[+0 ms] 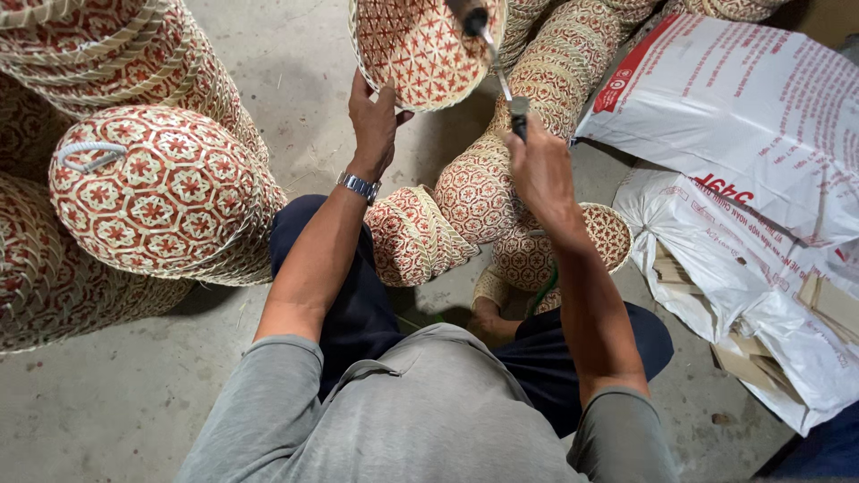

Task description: The person sits on the floor and uses a handheld blowtorch to apply heat to the surface of patterned woven baskets. They hold the basket in one hand and the torch in the other, rotating the basket to treat different areas before placing it back on a stack.

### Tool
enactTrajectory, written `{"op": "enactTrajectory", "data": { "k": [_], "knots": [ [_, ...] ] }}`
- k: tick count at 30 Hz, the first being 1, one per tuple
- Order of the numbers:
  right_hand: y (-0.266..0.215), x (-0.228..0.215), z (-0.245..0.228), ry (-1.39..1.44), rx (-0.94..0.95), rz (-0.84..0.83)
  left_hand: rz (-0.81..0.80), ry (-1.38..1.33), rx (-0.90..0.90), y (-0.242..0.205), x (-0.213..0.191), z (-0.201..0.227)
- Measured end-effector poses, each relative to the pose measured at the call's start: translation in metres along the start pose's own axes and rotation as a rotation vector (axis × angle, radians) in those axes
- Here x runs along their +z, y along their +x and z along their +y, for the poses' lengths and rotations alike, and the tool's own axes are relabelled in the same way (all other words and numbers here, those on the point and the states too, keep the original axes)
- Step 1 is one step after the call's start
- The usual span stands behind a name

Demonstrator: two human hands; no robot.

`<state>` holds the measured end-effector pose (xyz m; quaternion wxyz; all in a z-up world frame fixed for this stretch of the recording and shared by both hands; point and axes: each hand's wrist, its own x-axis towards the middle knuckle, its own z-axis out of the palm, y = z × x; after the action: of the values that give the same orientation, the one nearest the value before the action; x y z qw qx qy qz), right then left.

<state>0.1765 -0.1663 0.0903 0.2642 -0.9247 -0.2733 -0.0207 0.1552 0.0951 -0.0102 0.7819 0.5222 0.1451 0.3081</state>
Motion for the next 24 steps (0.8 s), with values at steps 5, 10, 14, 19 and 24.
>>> {"op": "enactTrajectory", "data": {
  "k": [5,10,14,19,24],
  "knots": [
    [-0.005,-0.006,-0.003,0.025,0.019,-0.078,0.025,-0.049,-0.105,-0.002,0.001,0.008],
    [-0.038,-0.050,-0.013,0.109,0.174,-0.080,0.074,-0.068,-0.157,0.005,-0.008,0.012],
    [-0.047,-0.058,-0.011,0.025,0.155,-0.038,0.032,0.013,-0.124,0.007,-0.013,0.013],
    [-0.025,-0.039,-0.004,0.085,0.164,-0.009,-0.031,0.113,-0.163,-0.002,-0.004,0.021],
    [-0.021,-0.028,-0.002,0.105,-0.094,0.019,-0.103,0.113,-0.218,-0.009,0.001,0.027]
  ]
}}
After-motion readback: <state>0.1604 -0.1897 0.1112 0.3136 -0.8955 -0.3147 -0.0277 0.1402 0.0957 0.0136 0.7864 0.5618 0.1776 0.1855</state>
